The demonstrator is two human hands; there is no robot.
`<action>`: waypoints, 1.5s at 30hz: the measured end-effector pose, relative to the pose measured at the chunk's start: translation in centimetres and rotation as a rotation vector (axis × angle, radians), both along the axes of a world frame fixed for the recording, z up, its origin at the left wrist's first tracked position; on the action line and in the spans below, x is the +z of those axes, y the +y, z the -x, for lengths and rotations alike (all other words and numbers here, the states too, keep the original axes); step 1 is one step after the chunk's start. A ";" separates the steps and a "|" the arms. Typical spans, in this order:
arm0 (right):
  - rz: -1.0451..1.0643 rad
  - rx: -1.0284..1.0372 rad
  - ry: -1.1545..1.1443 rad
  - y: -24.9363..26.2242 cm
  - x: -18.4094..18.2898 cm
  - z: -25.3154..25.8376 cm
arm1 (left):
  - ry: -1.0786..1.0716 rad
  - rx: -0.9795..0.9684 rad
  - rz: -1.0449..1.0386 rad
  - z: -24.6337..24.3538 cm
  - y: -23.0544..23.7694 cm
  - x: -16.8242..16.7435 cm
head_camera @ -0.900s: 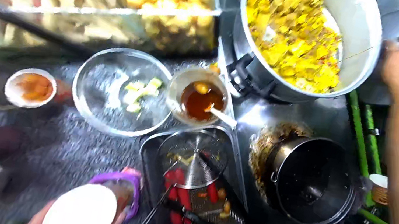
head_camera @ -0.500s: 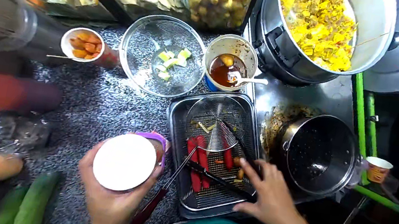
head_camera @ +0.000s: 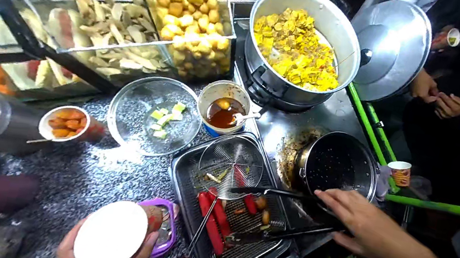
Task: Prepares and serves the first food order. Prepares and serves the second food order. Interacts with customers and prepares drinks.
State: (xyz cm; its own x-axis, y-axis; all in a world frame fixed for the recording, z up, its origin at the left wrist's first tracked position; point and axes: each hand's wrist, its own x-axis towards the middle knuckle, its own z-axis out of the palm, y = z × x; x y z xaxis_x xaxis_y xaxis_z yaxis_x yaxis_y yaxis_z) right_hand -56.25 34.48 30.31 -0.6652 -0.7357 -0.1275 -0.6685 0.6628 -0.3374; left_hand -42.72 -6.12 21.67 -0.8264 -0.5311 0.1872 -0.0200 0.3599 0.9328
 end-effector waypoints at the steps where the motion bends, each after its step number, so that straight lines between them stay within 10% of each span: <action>1: 0.019 0.007 0.065 1.1 1.1 1.6 | 0.000 0.000 0.002 0.3 -0.1 -0.1; 17: -0.592 -0.570 0.067 0.9 3.3 34.3 | 0.023 -0.295 0.156 21.5 4.0 5.9; 24: -0.593 -0.533 -0.059 0.5 1.3 37.8 | -0.003 -0.489 0.302 34.1 8.4 8.3; 32: -0.090 -0.483 -0.158 6.8 3.6 37.4 | -0.123 -0.469 0.159 42.1 11.1 7.0; 45: -0.566 -0.477 0.102 -2.7 -0.4 38.8 | -0.184 -0.424 0.250 43.9 11.5 5.8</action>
State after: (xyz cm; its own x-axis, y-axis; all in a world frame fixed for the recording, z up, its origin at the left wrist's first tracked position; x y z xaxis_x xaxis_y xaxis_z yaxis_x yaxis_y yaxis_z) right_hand -95.02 31.81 29.90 -0.9245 -0.2049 -0.3215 -0.2748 0.9426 0.1895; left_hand -86.60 5.43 27.49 -0.9902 -0.1003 0.0968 0.0203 0.5834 0.8119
